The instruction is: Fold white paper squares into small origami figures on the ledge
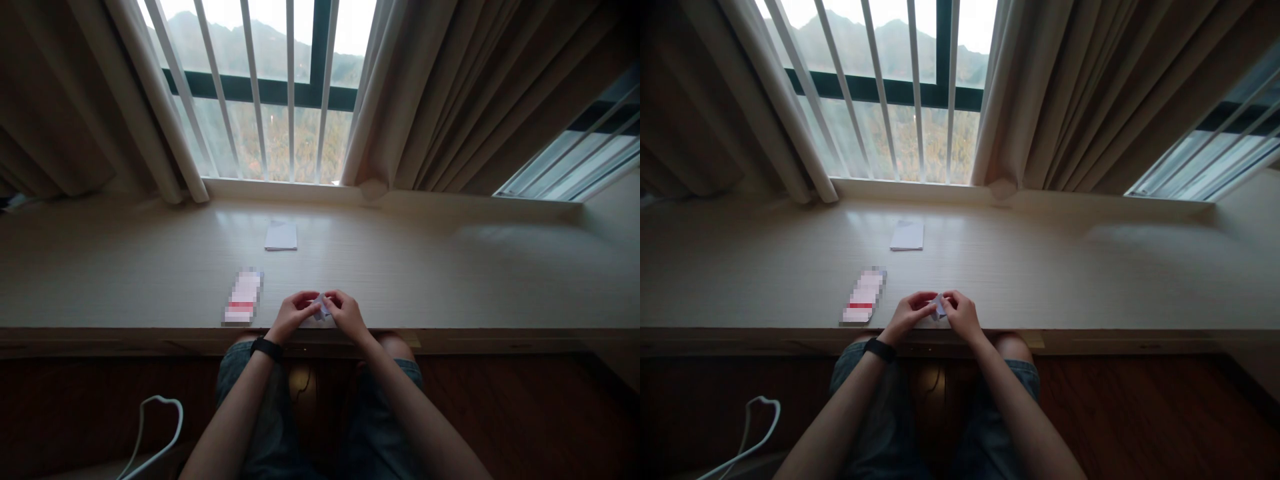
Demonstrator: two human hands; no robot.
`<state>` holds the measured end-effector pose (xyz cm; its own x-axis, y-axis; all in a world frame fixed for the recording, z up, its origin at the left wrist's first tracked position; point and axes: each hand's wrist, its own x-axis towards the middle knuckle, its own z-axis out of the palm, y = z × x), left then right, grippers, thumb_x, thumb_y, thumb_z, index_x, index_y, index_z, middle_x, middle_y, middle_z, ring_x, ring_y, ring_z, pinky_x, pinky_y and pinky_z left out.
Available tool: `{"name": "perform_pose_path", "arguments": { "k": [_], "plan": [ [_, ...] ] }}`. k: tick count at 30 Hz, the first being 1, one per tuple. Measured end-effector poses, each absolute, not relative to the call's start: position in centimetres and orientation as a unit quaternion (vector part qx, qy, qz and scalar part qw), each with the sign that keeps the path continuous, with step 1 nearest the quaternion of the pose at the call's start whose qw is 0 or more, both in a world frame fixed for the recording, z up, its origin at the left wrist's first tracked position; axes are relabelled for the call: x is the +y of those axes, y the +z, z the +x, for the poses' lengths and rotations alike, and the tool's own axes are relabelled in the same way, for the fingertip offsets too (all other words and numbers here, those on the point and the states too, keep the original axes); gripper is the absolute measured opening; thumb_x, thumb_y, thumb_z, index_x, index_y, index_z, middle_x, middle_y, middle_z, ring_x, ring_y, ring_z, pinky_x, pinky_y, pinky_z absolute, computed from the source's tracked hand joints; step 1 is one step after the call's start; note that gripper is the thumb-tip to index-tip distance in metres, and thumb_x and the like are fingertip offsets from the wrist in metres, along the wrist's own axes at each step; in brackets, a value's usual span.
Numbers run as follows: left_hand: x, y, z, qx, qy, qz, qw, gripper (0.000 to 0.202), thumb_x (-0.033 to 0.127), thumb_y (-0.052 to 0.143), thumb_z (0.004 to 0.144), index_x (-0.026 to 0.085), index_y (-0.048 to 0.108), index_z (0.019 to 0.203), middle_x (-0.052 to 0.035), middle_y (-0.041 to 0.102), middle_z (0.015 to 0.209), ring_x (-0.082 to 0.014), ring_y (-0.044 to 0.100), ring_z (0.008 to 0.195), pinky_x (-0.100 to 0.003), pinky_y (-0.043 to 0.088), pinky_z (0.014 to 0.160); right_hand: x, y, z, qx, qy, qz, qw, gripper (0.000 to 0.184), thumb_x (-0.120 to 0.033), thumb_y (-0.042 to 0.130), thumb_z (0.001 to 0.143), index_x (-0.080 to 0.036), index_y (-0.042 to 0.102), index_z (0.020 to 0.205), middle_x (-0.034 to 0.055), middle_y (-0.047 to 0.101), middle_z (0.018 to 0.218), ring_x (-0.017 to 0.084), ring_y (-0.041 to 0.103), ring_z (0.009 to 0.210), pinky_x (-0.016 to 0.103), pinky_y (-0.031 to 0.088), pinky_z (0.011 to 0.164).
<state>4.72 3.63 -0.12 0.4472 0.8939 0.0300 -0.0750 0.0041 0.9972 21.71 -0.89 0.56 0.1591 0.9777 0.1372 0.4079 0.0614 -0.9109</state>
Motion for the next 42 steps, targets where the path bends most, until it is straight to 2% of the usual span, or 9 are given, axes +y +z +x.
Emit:
{"name": "perform_pose_path", "arguments": {
  "k": [3, 9, 14, 19, 24, 30, 35, 39, 42],
  "plan": [
    [3.8, -0.5, 5.0, 0.384, 0.395, 0.582, 0.597, 0.045, 0.047, 0.075, 0.071, 0.013, 0.071, 0.1, -0.0113, 0.072, 0.1, -0.0221, 0.067, 0.088, -0.031, 0.054, 0.076, -0.4, 0.1, 22.2, -0.57, 0.343, -0.597, 0.449, 0.024, -0.039, 0.058, 0.083, -0.019, 0.068, 0.092, 0.0029, 0.069, 0.076, 0.018, 0.062, 0.068, 0.028, 0.046, 0.062],
    [3.6, -0.5, 5.2, 0.395, 0.394, 0.562, 0.611, 0.046, 0.052, 0.071, 0.073, 0.013, 0.072, 0.097, -0.0085, 0.072, 0.09, -0.019, 0.066, 0.077, -0.029, 0.057, 0.063, 0.5, -0.6, 22.9, -0.571, 0.355, -0.597, 0.437, 0.024, -0.039, 0.06, 0.079, -0.017, 0.07, 0.08, 0.0032, 0.068, 0.073, 0.017, 0.059, 0.067, 0.027, 0.046, 0.062],
    [3.1, -0.3, 5.4, 0.391, 0.384, 0.583, 0.599, 0.039, 0.05, 0.073, 0.072, 0.014, 0.073, 0.088, -0.0064, 0.072, 0.081, -0.0179, 0.066, 0.072, -0.028, 0.057, 0.062, 0.7, -0.7, 22.9, -0.553, 0.361, -0.607, 0.441, 0.027, -0.038, 0.061, 0.077, -0.016, 0.071, 0.088, 0.004, 0.069, 0.076, 0.017, 0.06, 0.068, 0.027, 0.047, 0.062],
    [3.1, -0.5, 5.7, 0.421, 0.413, 0.594, 0.547, 0.036, 0.049, 0.071, 0.074, 0.014, 0.071, 0.081, -0.0054, 0.07, 0.073, -0.0162, 0.064, 0.065, -0.025, 0.053, 0.057, 0.4, 0.0, 22.6, -0.533, 0.412, -0.582, 0.456, 0.047, -0.055, 0.047, 0.087, -0.016, 0.072, 0.086, 0.0041, 0.067, 0.071, 0.017, 0.058, 0.061, 0.026, 0.046, 0.053],
    [3.0, -0.3, 5.7, 0.404, 0.426, 0.562, 0.583, 0.036, 0.046, 0.074, 0.071, 0.014, 0.066, 0.088, -0.0043, 0.07, 0.073, -0.0156, 0.064, 0.066, -0.025, 0.052, 0.059, 0.2, 0.5, 22.4, -0.543, 0.4, -0.581, 0.456, 0.039, -0.052, 0.067, 0.075, -0.016, 0.072, 0.087, 0.0054, 0.071, 0.08, 0.019, 0.063, 0.073, 0.028, 0.049, 0.064],
    [3.2, 0.1, 5.3, 0.402, 0.413, 0.585, 0.571, 0.034, 0.045, 0.072, 0.074, 0.013, 0.067, 0.087, -0.0033, 0.069, 0.07, -0.0134, 0.061, 0.062, -0.022, 0.047, 0.055, 0.4, 0.5, 22.5, -0.525, 0.434, -0.565, 0.465, 0.033, -0.048, 0.07, 0.07, -0.015, 0.068, 0.072, 0.0021, 0.067, 0.066, 0.015, 0.058, 0.061, 0.025, 0.044, 0.056],
    [3.3, -0.3, 5.2, 0.38, 0.378, 0.582, 0.611, 0.044, 0.046, 0.076, 0.07, 0.013, 0.068, 0.098, -0.0079, 0.073, 0.08, -0.0189, 0.067, 0.073, -0.029, 0.053, 0.063, 0.4, 0.4, 22.6, -0.513, 0.409, -0.586, 0.476, 0.033, -0.049, 0.07, 0.069, -0.016, 0.068, 0.07, 0.0019, 0.066, 0.063, 0.014, 0.056, 0.058, 0.025, 0.044, 0.054],
    [3.4, -0.7, 5.4, 0.397, 0.394, 0.566, 0.606, 0.04, 0.046, 0.079, 0.066, 0.012, 0.069, 0.086, -0.0086, 0.073, 0.08, -0.0196, 0.067, 0.072, -0.03, 0.055, 0.063, 0.4, 0.3, 22.6, -0.511, 0.401, -0.59, 0.48, 0.033, -0.048, 0.071, 0.068, -0.015, 0.068, 0.07, 0.0025, 0.066, 0.064, 0.014, 0.057, 0.059, 0.025, 0.044, 0.054],
    [3.4, -0.9, 5.5, 0.401, 0.4, 0.55, 0.614, 0.039, 0.046, 0.079, 0.065, 0.013, 0.068, 0.083, -0.0066, 0.072, 0.076, -0.0182, 0.066, 0.068, -0.028, 0.054, 0.06, 0.5, 0.2, 22.8, -0.515, 0.429, -0.57, 0.475, 0.034, -0.048, 0.073, 0.065, -0.016, 0.069, 0.073, 0.0022, 0.067, 0.066, 0.014, 0.057, 0.058, 0.025, 0.044, 0.053]
  ]
}}
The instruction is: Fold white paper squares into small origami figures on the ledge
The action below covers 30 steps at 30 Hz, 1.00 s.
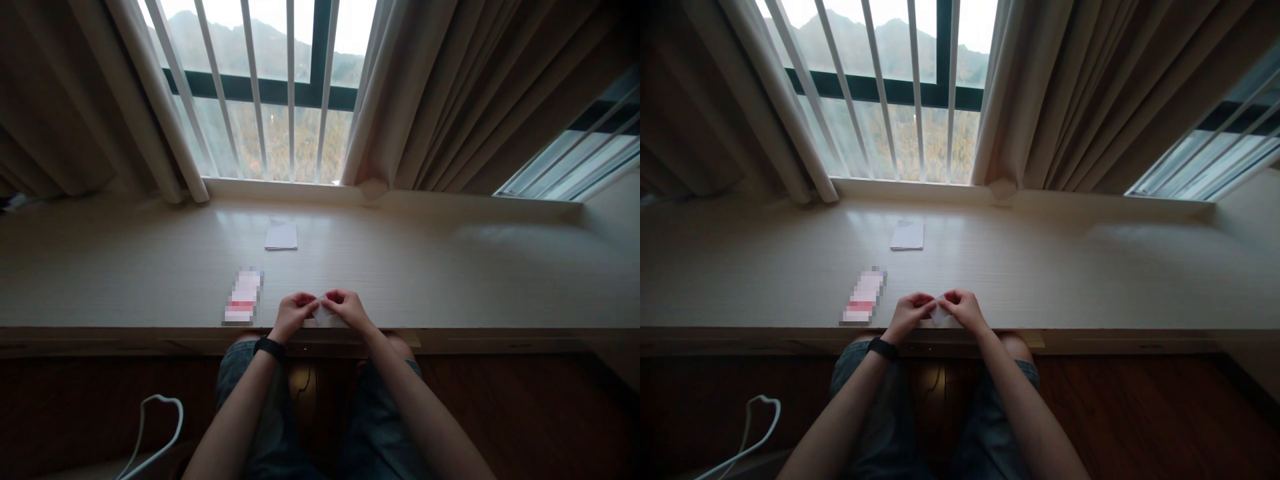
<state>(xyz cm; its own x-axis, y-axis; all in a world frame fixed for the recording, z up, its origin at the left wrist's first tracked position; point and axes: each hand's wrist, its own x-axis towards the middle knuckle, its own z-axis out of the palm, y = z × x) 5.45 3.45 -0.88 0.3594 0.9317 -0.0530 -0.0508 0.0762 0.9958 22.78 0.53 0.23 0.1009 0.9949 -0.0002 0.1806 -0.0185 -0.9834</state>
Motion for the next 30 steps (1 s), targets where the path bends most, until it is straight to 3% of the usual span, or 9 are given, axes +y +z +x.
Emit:
{"name": "perform_pose_path", "arguments": {
  "k": [6, 11, 14, 20, 25, 30],
  "plan": [
    [4.2, -1.1, 5.5, 0.405, 0.379, 0.569, 0.607, 0.035, 0.04, 0.079, 0.066, 0.014, 0.069, 0.087, -0.0079, 0.073, 0.081, -0.0197, 0.068, 0.073, -0.03, 0.055, 0.064, 1.2, -0.6, 23.5, -0.523, 0.415, -0.587, 0.457, 0.03, -0.042, 0.074, 0.066, -0.015, 0.069, 0.079, 0.0031, 0.068, 0.066, 0.015, 0.059, 0.057, 0.026, 0.046, 0.054],
    [4.2, -0.6, 6.1, 0.465, 0.361, 0.653, 0.476, 0.016, 0.027, 0.072, 0.073, 0.019, 0.072, 0.088, -0.0053, 0.073, 0.084, -0.0189, 0.069, 0.071, -0.028, 0.053, 0.065, 0.2, -0.8, 23.4, -0.593, 0.257, -0.614, 0.453, 0.034, -0.026, 0.065, 0.078, -0.022, 0.066, 0.111, 0.0068, 0.071, 0.1, 0.019, 0.066, 0.08, 0.034, 0.053, 0.076],
    [3.8, -0.6, 6.5, 0.472, 0.37, 0.695, 0.396, 0.011, 0.023, 0.065, 0.079, 0.02, 0.073, 0.087, -0.0051, 0.072, 0.086, -0.0171, 0.067, 0.069, -0.029, 0.052, 0.068, -1.1, -1.1, 23.1, -0.669, 0.15, -0.595, 0.419, 0.034, -0.023, 0.057, 0.087, -0.025, 0.064, 0.119, 0.0084, 0.063, 0.124, 0.024, 0.06, 0.109, 0.042, 0.047, 0.097],
    [2.5, -1.1, 6.6, 0.451, 0.356, 0.79, 0.216, 0.015, 0.019, 0.057, 0.086, 0.018, 0.073, 0.087, -0.0083, 0.068, 0.091, -0.0188, 0.063, 0.083, -0.033, 0.051, 0.08, -2.7, -1.8, 22.4, -0.764, 0.052, -0.578, 0.282, 0.035, -0.024, 0.047, 0.095, -0.022, 0.06, 0.128, 0.0092, 0.058, 0.133, 0.027, 0.046, 0.13, 0.048, 0.037, 0.107],
    [0.9, -1.1, 5.4, 0.372, 0.278, 0.883, 0.068, 0.028, 0.022, 0.051, 0.093, 0.024, 0.065, 0.117, -0.0065, 0.066, 0.12, -0.0236, 0.055, 0.119, -0.042, 0.044, 0.099, -3.2, -1.9, 22.8, -0.8, -0.014, -0.569, 0.192, 0.042, -0.029, 0.044, 0.096, -0.021, 0.05, 0.138, 0.0069, 0.048, 0.143, 0.028, 0.032, 0.14, 0.05, 0.03, 0.112],
    [-0.4, -1.2, 4.1, 0.311, 0.216, 0.925, 0.004, 0.045, 0.025, 0.042, 0.096, 0.014, 0.045, 0.139, -0.0115, 0.048, 0.143, -0.0251, 0.035, 0.139, -0.045, 0.033, 0.112, -4.0, -2.2, 23.6, -0.831, -0.059, -0.531, 0.152, 0.058, -0.035, 0.044, 0.096, -0.016, 0.031, 0.148, 0.0102, 0.031, 0.153, 0.029, 0.02, 0.144, 0.054, 0.021, 0.115]
  ]
}}
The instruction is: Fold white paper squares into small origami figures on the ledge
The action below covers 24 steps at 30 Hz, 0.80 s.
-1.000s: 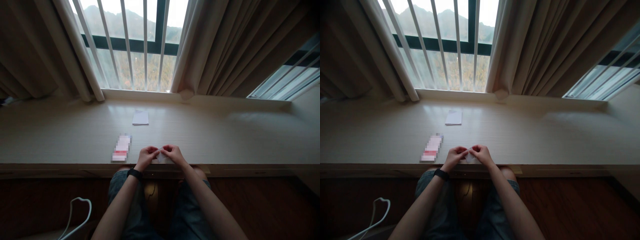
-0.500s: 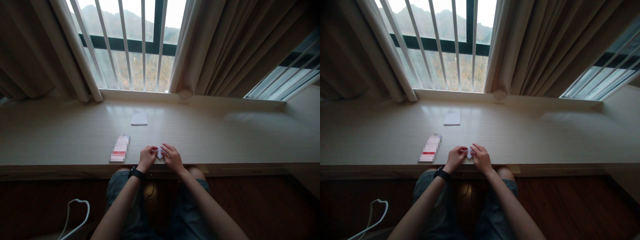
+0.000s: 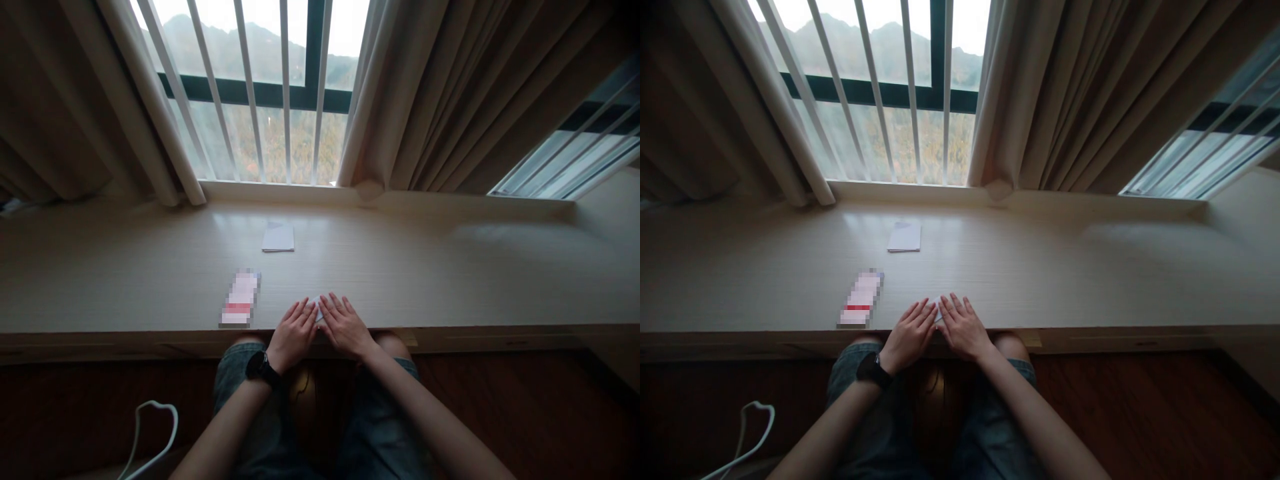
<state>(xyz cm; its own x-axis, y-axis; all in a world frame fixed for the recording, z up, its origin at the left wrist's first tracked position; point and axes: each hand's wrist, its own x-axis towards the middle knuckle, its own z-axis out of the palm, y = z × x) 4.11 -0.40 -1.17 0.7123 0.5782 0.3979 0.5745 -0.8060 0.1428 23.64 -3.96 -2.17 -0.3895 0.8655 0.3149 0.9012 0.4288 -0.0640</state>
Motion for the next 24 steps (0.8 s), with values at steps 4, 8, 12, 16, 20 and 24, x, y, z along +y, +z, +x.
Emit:
{"name": "perform_pose_path", "arguments": {
  "k": [4, 8, 12, 16, 20, 24],
  "plan": [
    [-0.7, -1.4, 3.8, 0.304, 0.205, 0.93, 0.002, 0.045, 0.023, 0.038, 0.097, 0.011, 0.042, 0.14, -0.0151, 0.045, 0.144, -0.0245, 0.036, 0.138, -0.043, 0.036, 0.111, -4.8, -2.2, 24.1, -0.835, -0.07, -0.523, 0.155, 0.06, -0.037, 0.045, 0.096, -0.019, 0.027, 0.15, 0.009, 0.028, 0.154, 0.029, 0.018, 0.145, 0.054, 0.02, 0.115],
    [-0.6, -1.4, 4.1, 0.306, 0.228, 0.924, 0.019, 0.04, 0.022, 0.038, 0.097, 0.013, 0.047, 0.135, -0.0144, 0.048, 0.143, -0.0235, 0.04, 0.135, -0.043, 0.037, 0.11, -5.4, -2.0, 24.2, -0.826, -0.062, -0.538, 0.157, 0.059, -0.035, 0.044, 0.096, -0.02, 0.028, 0.15, 0.0086, 0.03, 0.154, 0.03, 0.021, 0.144, 0.051, 0.023, 0.114],
    [-0.5, -1.2, 4.6, 0.347, 0.257, 0.901, 0.044, 0.034, 0.024, 0.039, 0.098, 0.016, 0.054, 0.127, -0.0134, 0.055, 0.135, -0.0217, 0.05, 0.127, -0.041, 0.041, 0.107, -5.5, -1.6, 24.2, -0.831, -0.05, -0.532, 0.155, 0.061, -0.035, 0.047, 0.094, -0.021, 0.027, 0.15, 0.0068, 0.033, 0.153, 0.03, 0.022, 0.143, 0.052, 0.023, 0.113],
    [-0.6, -1.2, 4.8, 0.356, 0.266, 0.894, 0.056, 0.036, 0.02, 0.04, 0.097, 0.018, 0.053, 0.13, -0.012, 0.057, 0.131, -0.0213, 0.052, 0.123, -0.041, 0.043, 0.105, -5.6, -1.2, 24.3, -0.836, -0.032, -0.529, 0.143, 0.065, -0.036, 0.05, 0.092, -0.022, 0.025, 0.151, 0.0071, 0.032, 0.153, 0.031, 0.023, 0.143, 0.052, 0.022, 0.113],
    [-0.6, -1.4, 4.8, 0.345, 0.26, 0.9, 0.056, 0.036, 0.016, 0.041, 0.095, 0.016, 0.053, 0.129, -0.0133, 0.056, 0.133, -0.0228, 0.049, 0.126, -0.042, 0.041, 0.108, -5.4, -1.0, 24.5, -0.843, -0.009, -0.522, 0.127, 0.068, -0.038, 0.05, 0.091, -0.021, 0.023, 0.151, 0.0072, 0.031, 0.153, 0.031, 0.025, 0.142, 0.053, 0.02, 0.114],
    [-0.6, -1.4, 4.8, 0.353, 0.267, 0.894, 0.073, 0.033, 0.019, 0.042, 0.095, 0.018, 0.055, 0.125, -0.0128, 0.056, 0.132, -0.0235, 0.05, 0.125, -0.044, 0.042, 0.107, -4.8, -0.5, 24.8, -0.857, -0.001, -0.502, 0.118, 0.065, -0.037, 0.048, 0.092, -0.022, 0.024, 0.151, 0.0064, 0.033, 0.152, 0.031, 0.023, 0.142, 0.055, 0.019, 0.114]
  ]
}}
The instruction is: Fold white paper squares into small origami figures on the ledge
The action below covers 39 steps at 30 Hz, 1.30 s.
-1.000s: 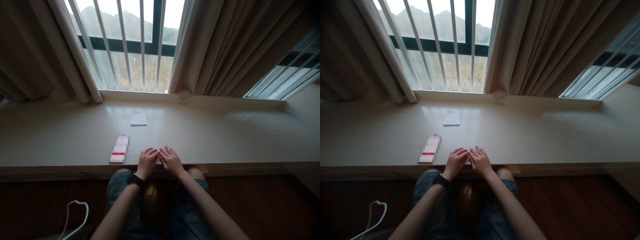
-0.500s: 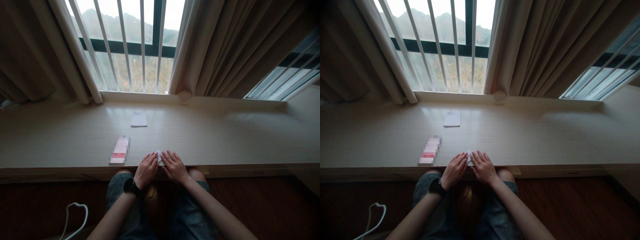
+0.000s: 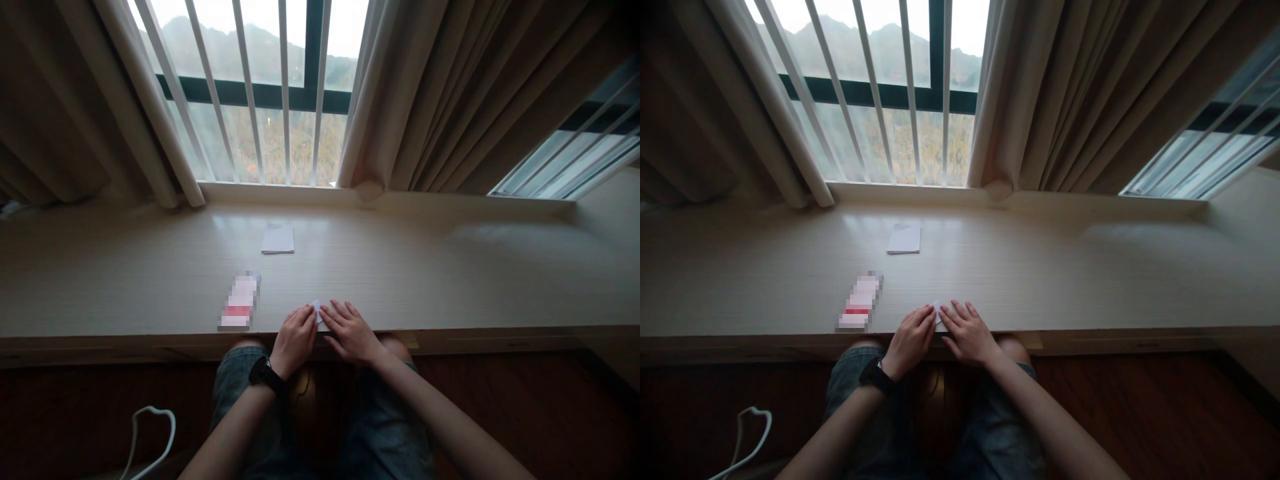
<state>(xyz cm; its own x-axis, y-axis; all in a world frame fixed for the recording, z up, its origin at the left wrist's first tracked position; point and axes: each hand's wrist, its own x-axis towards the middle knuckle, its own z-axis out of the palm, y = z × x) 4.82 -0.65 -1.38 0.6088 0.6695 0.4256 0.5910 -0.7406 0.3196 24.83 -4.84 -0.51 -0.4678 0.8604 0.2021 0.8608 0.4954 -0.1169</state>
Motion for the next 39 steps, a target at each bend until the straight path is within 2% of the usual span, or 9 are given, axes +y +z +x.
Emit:
{"name": "perform_pose_path", "arguments": {
  "k": [5, 9, 14, 21, 24, 27, 30, 35, 39],
  "plan": [
    [-0.6, -0.8, 5.0, 0.374, 0.273, 0.88, 0.109, 0.031, 0.022, 0.044, 0.095, 0.02, 0.054, 0.123, -0.0116, 0.056, 0.127, -0.0234, 0.053, 0.119, -0.043, 0.045, 0.103, -4.1, -0.2, 25.5, -0.877, 0.004, -0.469, 0.101, 0.067, -0.038, 0.048, 0.093, -0.023, 0.019, 0.152, 0.0046, 0.031, 0.154, 0.031, 0.02, 0.144, 0.056, 0.019, 0.114],
    [0.0, -0.7, 5.1, 0.39, 0.275, 0.869, 0.131, 0.042, 0.02, 0.051, 0.089, 0.021, 0.048, 0.131, -0.0121, 0.054, 0.13, -0.0248, 0.053, 0.118, -0.043, 0.047, 0.099, -4.2, -0.6, 25.8, -0.879, -0.003, -0.467, 0.097, 0.074, -0.037, 0.052, 0.09, -0.022, 0.015, 0.152, 0.0054, 0.029, 0.154, 0.032, 0.017, 0.144, 0.056, 0.018, 0.114],
    [1.1, -0.9, 4.9, 0.384, 0.278, 0.866, 0.158, 0.048, 0.017, 0.058, 0.083, 0.022, 0.05, 0.131, -0.0102, 0.055, 0.13, -0.0244, 0.055, 0.116, -0.042, 0.048, 0.098, -4.5, -0.8, 25.9, -0.878, -0.012, -0.466, 0.11, 0.075, -0.034, 0.054, 0.086, -0.02, 0.02, 0.152, 0.0072, 0.03, 0.154, 0.032, 0.02, 0.143, 0.055, 0.018, 0.114],
    [1.5, -0.9, 4.5, 0.366, 0.273, 0.88, 0.134, 0.04, 0.021, 0.057, 0.086, 0.024, 0.056, 0.126, -0.0086, 0.061, 0.124, -0.0227, 0.059, 0.11, -0.039, 0.05, 0.093, -4.3, -0.1, 25.3, -0.875, -0.018, -0.467, 0.126, 0.066, -0.035, 0.053, 0.09, -0.02, 0.029, 0.149, 0.0094, 0.04, 0.149, 0.031, 0.027, 0.141, 0.054, 0.022, 0.113],
    [0.6, -0.7, 4.2, 0.343, 0.244, 0.903, 0.08, 0.04, 0.022, 0.047, 0.092, 0.022, 0.053, 0.132, -0.0086, 0.057, 0.132, -0.0227, 0.053, 0.122, -0.042, 0.043, 0.103, -4.3, -0.3, 25.1, -0.877, -0.031, -0.462, 0.13, 0.063, -0.031, 0.05, 0.091, -0.018, 0.028, 0.149, 0.0094, 0.038, 0.15, 0.03, 0.024, 0.142, 0.054, 0.019, 0.115],
    [-0.6, -0.7, 4.0, 0.346, 0.223, 0.911, 0.021, 0.046, 0.027, 0.042, 0.095, 0.018, 0.043, 0.141, -0.0102, 0.047, 0.144, -0.0252, 0.037, 0.138, -0.047, 0.031, 0.113, -4.5, -0.9, 25.2, -0.879, -0.039, -0.456, 0.134, 0.066, -0.025, 0.049, 0.091, -0.018, 0.024, 0.151, 0.0094, 0.036, 0.151, 0.029, 0.026, 0.141, 0.053, 0.019, 0.115],
    [-1.5, -1.1, 4.0, 0.353, 0.202, 0.914, -0.006, 0.054, 0.034, 0.042, 0.095, 0.013, 0.036, 0.145, -0.0131, 0.038, 0.15, -0.0269, 0.025, 0.143, -0.048, 0.025, 0.116, -4.6, -1.1, 25.3, -0.888, -0.023, -0.441, 0.129, 0.067, -0.027, 0.051, 0.089, -0.021, 0.024, 0.151, 0.0087, 0.037, 0.151, 0.03, 0.031, 0.139, 0.055, 0.018, 0.115],
    [-1.8, -1.7, 3.9, 0.338, 0.188, 0.922, -0.019, 0.061, 0.035, 0.043, 0.094, 0.009, 0.028, 0.148, -0.0157, 0.028, 0.154, -0.028, 0.021, 0.144, -0.047, 0.024, 0.117, -4.9, -0.6, 25.1, -0.885, -0.008, -0.447, 0.134, 0.066, -0.028, 0.049, 0.089, -0.022, 0.025, 0.15, 0.0074, 0.038, 0.15, 0.029, 0.032, 0.138, 0.054, 0.02, 0.114],
    [-1.8, -1.6, 3.8, 0.337, 0.194, 0.921, -0.017, 0.058, 0.033, 0.042, 0.094, 0.012, 0.03, 0.147, -0.0148, 0.032, 0.153, -0.0265, 0.025, 0.143, -0.047, 0.026, 0.116, -5.0, -0.9, 25.1, -0.881, -0.016, -0.45, 0.143, 0.066, -0.025, 0.049, 0.088, -0.021, 0.027, 0.15, 0.0084, 0.039, 0.15, 0.029, 0.031, 0.139, 0.053, 0.02, 0.115]
  ]
}}
